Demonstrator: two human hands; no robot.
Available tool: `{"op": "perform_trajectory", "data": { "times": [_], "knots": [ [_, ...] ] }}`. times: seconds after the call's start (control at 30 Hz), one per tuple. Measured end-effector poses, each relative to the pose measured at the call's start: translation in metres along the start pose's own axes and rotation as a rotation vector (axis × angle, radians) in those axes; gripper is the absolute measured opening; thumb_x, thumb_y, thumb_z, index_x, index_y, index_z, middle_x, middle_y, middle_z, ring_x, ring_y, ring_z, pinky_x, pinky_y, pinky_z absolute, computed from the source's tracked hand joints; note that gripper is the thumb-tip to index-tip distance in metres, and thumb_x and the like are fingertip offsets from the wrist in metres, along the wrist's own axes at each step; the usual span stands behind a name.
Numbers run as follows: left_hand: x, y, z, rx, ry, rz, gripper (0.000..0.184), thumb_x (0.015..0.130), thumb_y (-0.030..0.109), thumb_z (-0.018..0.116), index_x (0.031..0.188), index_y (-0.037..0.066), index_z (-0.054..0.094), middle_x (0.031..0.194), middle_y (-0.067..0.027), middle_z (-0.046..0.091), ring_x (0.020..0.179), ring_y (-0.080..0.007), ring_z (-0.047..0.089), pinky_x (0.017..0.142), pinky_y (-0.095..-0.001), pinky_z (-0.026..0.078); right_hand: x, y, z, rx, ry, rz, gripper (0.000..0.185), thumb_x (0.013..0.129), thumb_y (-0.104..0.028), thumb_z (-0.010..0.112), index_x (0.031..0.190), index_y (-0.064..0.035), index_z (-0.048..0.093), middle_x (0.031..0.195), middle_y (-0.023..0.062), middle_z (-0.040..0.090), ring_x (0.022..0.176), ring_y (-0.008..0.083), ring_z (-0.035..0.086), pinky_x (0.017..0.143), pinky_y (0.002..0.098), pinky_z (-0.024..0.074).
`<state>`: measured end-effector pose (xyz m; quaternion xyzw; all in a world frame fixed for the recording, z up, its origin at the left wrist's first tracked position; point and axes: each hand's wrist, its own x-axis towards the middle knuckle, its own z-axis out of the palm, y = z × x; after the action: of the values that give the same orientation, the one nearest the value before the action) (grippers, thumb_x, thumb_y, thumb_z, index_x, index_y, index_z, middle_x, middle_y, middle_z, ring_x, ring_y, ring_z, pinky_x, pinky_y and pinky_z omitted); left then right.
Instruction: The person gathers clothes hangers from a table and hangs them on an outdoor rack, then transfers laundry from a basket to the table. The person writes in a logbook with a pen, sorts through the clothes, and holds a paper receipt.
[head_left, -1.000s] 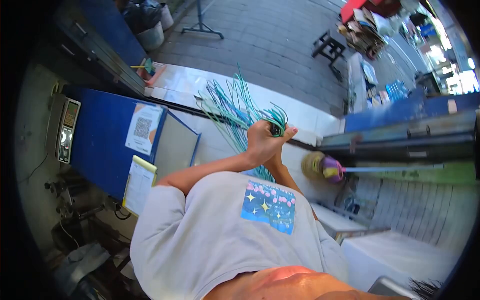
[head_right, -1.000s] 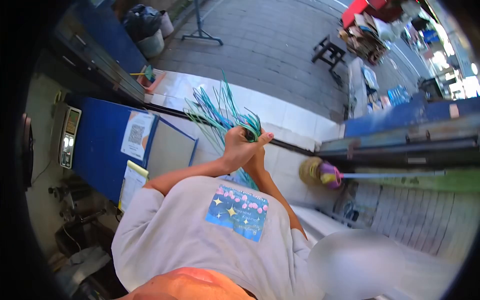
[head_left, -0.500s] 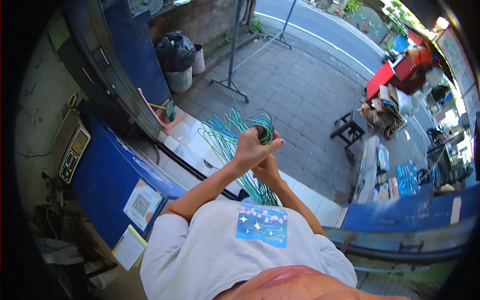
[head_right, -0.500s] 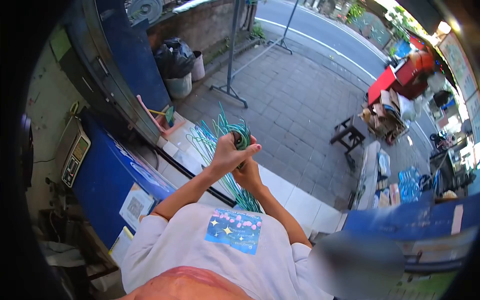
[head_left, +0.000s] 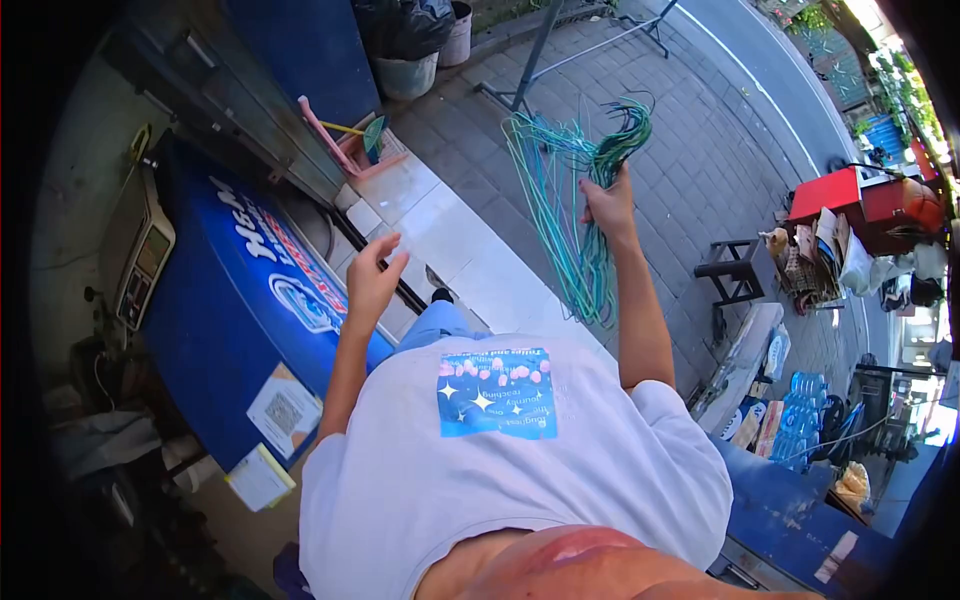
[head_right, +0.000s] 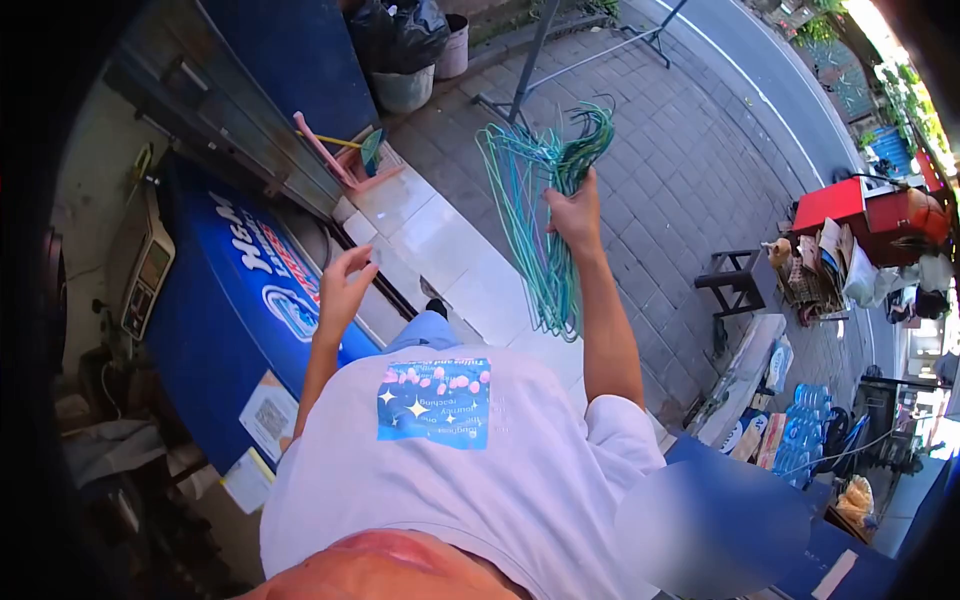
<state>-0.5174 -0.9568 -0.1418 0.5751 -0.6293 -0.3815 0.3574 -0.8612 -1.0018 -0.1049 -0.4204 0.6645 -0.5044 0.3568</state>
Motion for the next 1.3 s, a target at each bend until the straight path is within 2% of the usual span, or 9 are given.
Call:
{"op": "perform_trajectory", "data": {
  "times": [0.2, 0.4, 0.5, 0.7, 0.8, 1.0, 1.2, 1.27, 1.3],
  "knots": [
    [0.063, -0.042, -0.011, -0.024, 0.001, -0.088, 0.032, 0.077, 0.012, 0.062, 0.106, 0.0, 0.059, 0.097, -0.0156, 0.064, 0.09, -0.0217, 0.061, 0.081, -0.0309, 0.045, 0.075, -0.006, 0.032, -0.045, 0.013, 0.121, 0.051, 0.071, -0.002, 0.059, 0.115, -0.0032, 0.035, 0.063, 0.0084, 0.051, 0.036, 0.0142, 0.046, 0.032, 0.0285, 0.0412],
    [0.156, -0.051, -0.011, -0.01, -0.031, 0.026, 0.029, 0.08, 0.01, 0.059, 0.106, -0.002, 0.058, 0.099, -0.0153, 0.062, 0.09, -0.0213, 0.06, 0.079, -0.031, 0.045, 0.154, -0.023, 0.084, -0.117, -0.037, 0.071, 0.063, 0.065, -0.01, 0.059, 0.123, -0.0043, 0.034, 0.065, 0.01, 0.052, 0.042, 0.0173, 0.05, 0.036, 0.0323, 0.0405],
    [0.199, -0.075, -0.011, -0.06, 0.015, 0.02, 0.026, 0.084, 0.007, 0.055, 0.107, -0.004, 0.056, 0.101, -0.0139, 0.061, 0.091, -0.0184, 0.058, 0.081, -0.0292, 0.045, 0.213, -0.018, 0.104, -0.186, -0.056, 0.052, 0.066, 0.064, -0.014, 0.06, 0.123, 0.0, 0.033, 0.068, 0.0144, 0.056, 0.045, 0.0219, 0.055, 0.039, 0.0345, 0.0435],
    [0.282, -0.185, 0.007, -0.104, 0.141, -0.123, 0.027, 0.083, 0.006, 0.056, 0.107, -0.005, 0.056, 0.101, -0.0139, 0.061, 0.091, -0.0181, 0.058, 0.08, -0.0291, 0.045, 0.337, -0.025, 0.138, -0.243, -0.156, -0.141, 0.076, 0.063, -0.019, 0.061, 0.127, 0.0049, 0.027, 0.073, 0.0178, 0.059, 0.048, 0.0243, 0.058, 0.045, 0.0339, 0.046],
    [0.334, -0.227, 0.029, -0.013, 0.184, -0.094, 0.025, 0.078, 0.006, 0.06, 0.101, -0.003, 0.06, 0.092, -0.0141, 0.064, 0.083, -0.0189, 0.061, 0.077, -0.0298, 0.047, 0.406, -0.042, 0.154, -0.315, -0.056, -0.135, 0.077, 0.063, -0.016, 0.06, 0.128, 0.0043, 0.026, 0.069, 0.0174, 0.059, 0.048, 0.0244, 0.058, 0.044, 0.0345, 0.0464],
    [0.424, -0.179, 0.048, -0.027, 0.109, -0.033, 0.024, 0.077, 0.009, 0.06, 0.098, -0.001, 0.061, 0.089, -0.0161, 0.064, 0.084, -0.0241, 0.063, 0.075, -0.0324, 0.048, 0.529, -0.09, 0.184, -0.279, -0.005, -0.18, 0.08, 0.061, -0.012, 0.059, 0.129, 0.0087, 0.022, 0.059, 0.0156, 0.058, 0.042, 0.0242, 0.057, 0.043, 0.0358, 0.0475],
    [0.51, -0.216, 0.03, 0.049, 0.115, -0.043, 0.023, 0.076, 0.007, 0.059, 0.097, -0.002, 0.061, 0.089, -0.0158, 0.064, 0.082, -0.024, 0.063, 0.075, -0.0324, 0.048, 0.656, -0.148, 0.21, -0.326, 0.061, -0.265, 0.076, 0.062, -0.009, 0.057, 0.125, 0.0135, 0.022, 0.06, 0.0153, 0.059, 0.049, 0.0248, 0.059, 0.046, 0.0349, 0.0476],
    [0.538, -0.237, 0.02, 0.097, 0.064, -0.101, 0.023, 0.076, 0.008, 0.06, 0.097, -0.002, 0.061, 0.089, -0.0157, 0.064, 0.081, -0.024, 0.063, 0.074, -0.032, 0.048, 0.68, -0.179, 0.218, -0.313, 0.076, -0.234, 0.058, 0.064, -0.008, 0.058, 0.113, 0.012, 0.032, 0.061, 0.0161, 0.056, 0.045, 0.0237, 0.056, 0.04, 0.0361, 0.0465],
    [0.553, -0.239, 0.012, 0.177, 0.042, -0.089, 0.022, 0.076, 0.007, 0.06, 0.096, -0.002, 0.061, 0.088, -0.0156, 0.064, 0.08, -0.0243, 0.063, 0.072, -0.0314, 0.049, 0.697, -0.187, 0.223, -0.365, 0.192, -0.303, 0.02, 0.064, -0.011, 0.062, 0.053, 0.004, 0.054, 0.045, 0.0107, 0.053, 0.036, 0.018, 0.052, 0.037, 0.0332, 0.0432]
  ]
}}
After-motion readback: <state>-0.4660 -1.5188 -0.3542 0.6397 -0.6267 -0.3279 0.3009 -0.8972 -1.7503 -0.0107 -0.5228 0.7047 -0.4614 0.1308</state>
